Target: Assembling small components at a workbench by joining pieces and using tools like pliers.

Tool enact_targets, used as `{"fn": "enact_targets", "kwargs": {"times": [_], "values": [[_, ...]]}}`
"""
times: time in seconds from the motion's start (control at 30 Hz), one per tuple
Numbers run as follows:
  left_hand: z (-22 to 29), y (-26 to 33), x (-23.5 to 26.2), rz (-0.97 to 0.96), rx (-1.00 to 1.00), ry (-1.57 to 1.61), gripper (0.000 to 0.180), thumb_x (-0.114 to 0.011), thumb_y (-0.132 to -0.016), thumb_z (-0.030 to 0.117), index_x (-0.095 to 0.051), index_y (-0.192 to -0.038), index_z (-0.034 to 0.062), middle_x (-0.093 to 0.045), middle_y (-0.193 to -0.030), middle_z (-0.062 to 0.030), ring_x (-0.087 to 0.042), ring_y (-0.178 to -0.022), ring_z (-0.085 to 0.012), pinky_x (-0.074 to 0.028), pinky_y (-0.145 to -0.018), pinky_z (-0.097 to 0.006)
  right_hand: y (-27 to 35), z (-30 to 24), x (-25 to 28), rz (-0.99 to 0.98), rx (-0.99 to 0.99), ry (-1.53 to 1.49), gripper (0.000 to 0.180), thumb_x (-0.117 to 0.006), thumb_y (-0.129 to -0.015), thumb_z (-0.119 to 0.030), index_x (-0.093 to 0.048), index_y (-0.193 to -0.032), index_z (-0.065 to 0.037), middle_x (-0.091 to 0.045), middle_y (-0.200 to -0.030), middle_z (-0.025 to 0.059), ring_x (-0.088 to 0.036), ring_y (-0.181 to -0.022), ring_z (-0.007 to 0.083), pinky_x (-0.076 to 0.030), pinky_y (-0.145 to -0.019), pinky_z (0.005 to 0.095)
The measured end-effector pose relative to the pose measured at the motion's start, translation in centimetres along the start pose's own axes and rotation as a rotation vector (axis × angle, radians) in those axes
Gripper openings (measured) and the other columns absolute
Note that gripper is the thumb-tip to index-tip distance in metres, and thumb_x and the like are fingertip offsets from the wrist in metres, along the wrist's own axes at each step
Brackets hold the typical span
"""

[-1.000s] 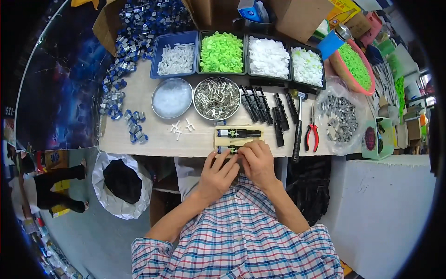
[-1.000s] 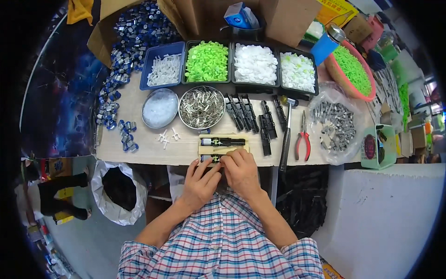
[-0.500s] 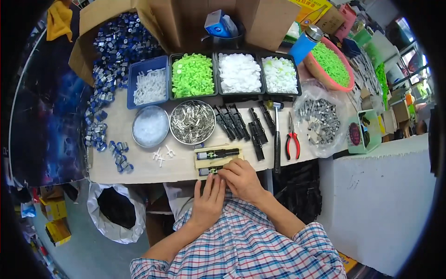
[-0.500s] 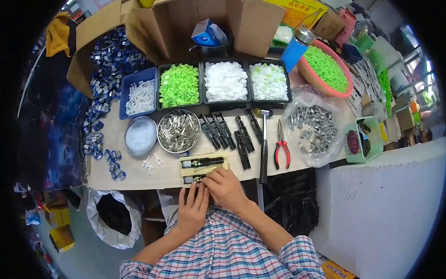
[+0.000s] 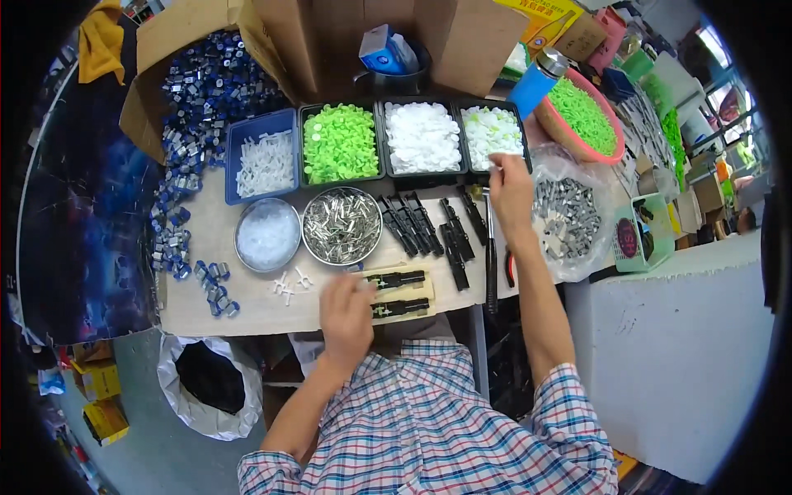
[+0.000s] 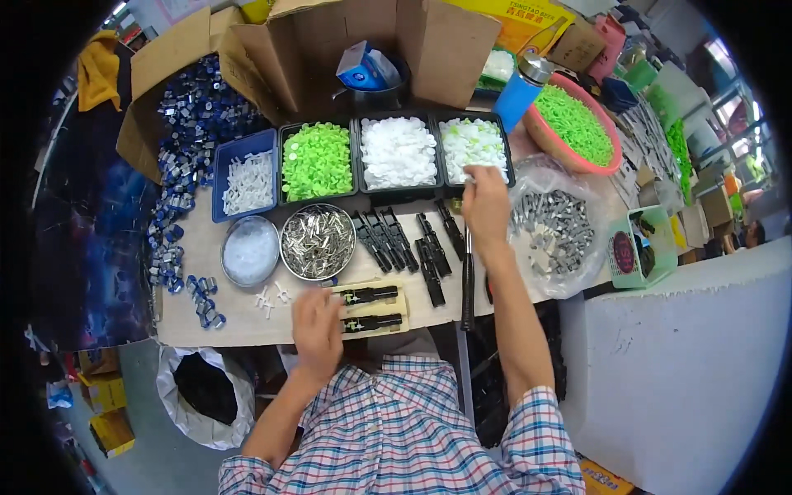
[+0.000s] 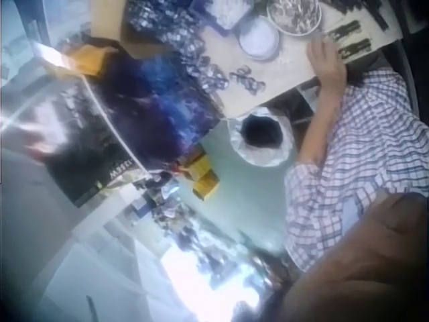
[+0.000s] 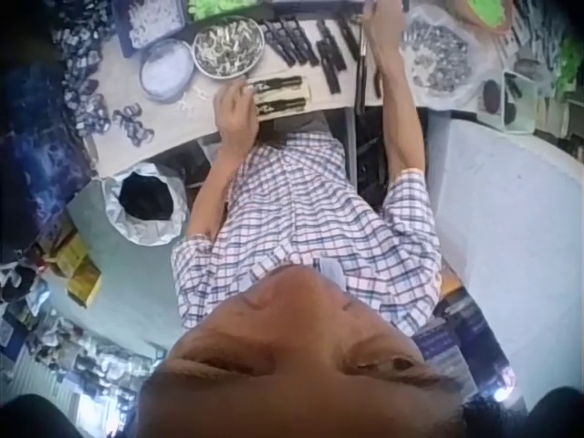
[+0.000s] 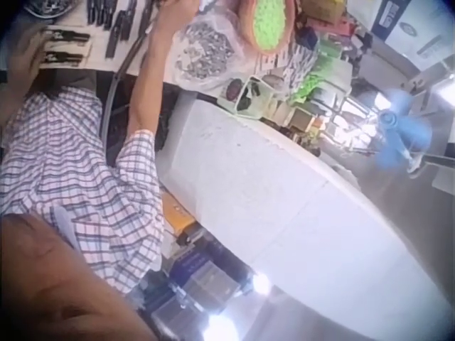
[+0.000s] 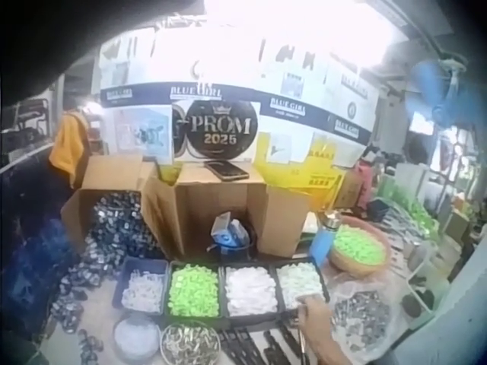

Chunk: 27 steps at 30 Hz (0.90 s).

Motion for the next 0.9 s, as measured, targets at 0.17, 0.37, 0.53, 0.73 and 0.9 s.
{"fn": "enact_targets", "kwargs": {"times": [0.17, 0.37, 0.53, 0.73, 0.9], "values": [[-2.5, -6.1, -0.4, 0.049, 0.108, -0.208, 0.024, -0.066, -0.082, -0.005, -0.070, -0.106, -0.0016, -0.057, -0.131, -0.0251, -0.046, -0.131, -0.0489, -0.040, -0.110, -0.052, -3.1, 2.6, -1.7, -0.065, 0.104, 0.243, 0.018, -0.068, -0.084, -0.002, -0.069, -0.102, -0.005, -0.063, -0.100, 0.0161, -0.064, -0.093, 0.0364, -0.053, -0.080, 0.0452], [-4.2, -7.1, -1.0, 0.000, 0.065, -0.235, 0.012, -0.069, -0.083, -0.002, -0.068, -0.094, -0.0030, -0.057, -0.128, -0.0249, -0.043, -0.135, -0.0501, -0.039, -0.111, -0.055, -3.9, 3.4, -2.0, -0.141, 0.093, 0.259, 0.011, -0.070, -0.084, -0.006, -0.067, -0.094, -0.008, -0.062, -0.098, 0.0134, -0.063, -0.095, 0.0366, -0.053, -0.079, 0.0472], [-4.2, -7.2, -1.0, 0.083, -0.012, -0.224, 0.018, -0.077, -0.074, -0.003, -0.067, -0.089, 0.0009, -0.063, -0.113, -0.0159, -0.052, -0.126, -0.0429, -0.044, -0.103, -0.050, -3.6, 2.9, -1.6, -0.121, 0.132, 0.220, 0.009, -0.069, -0.087, -0.007, -0.063, -0.093, -0.006, -0.062, -0.097, 0.0149, -0.063, -0.091, 0.0372, -0.051, -0.076, 0.0468], [-4.0, -6.6, 0.0, 0.142, -0.008, -0.113, 0.015, -0.074, -0.078, -0.002, -0.066, -0.091, 0.0002, -0.064, -0.104, -0.0143, -0.058, -0.111, -0.0377, -0.048, -0.096, -0.045, -1.5, 1.1, -0.3, 0.060, 0.110, 0.085, 0.008, -0.064, -0.093, -0.004, -0.058, -0.095, 0.001, -0.060, -0.092, 0.0186, -0.060, -0.087, 0.0383, -0.048, -0.077, 0.0458], [-3.1, -4.9, 0.7, 0.158, 0.205, 0.177, 0.007, -0.068, -0.091, 0.001, -0.065, -0.098, -0.0013, -0.068, -0.104, -0.0113, -0.064, -0.093, -0.0238, -0.052, -0.085, -0.033, 3.8, -5.2, -0.6, -0.072, -0.278, -0.402, 0.014, -0.056, -0.103, -0.011, -0.060, -0.099, 0.002, -0.064, -0.089, 0.0121, -0.061, -0.082, 0.0222, -0.049, -0.076, 0.0354]]}}
Point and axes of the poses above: each hand's wrist, its own y-axis away from the middle knuckle, its own x-axis out of the back of the hand, z = x × y, the point moved 4 cm from there along -y, towards the middle knuckle
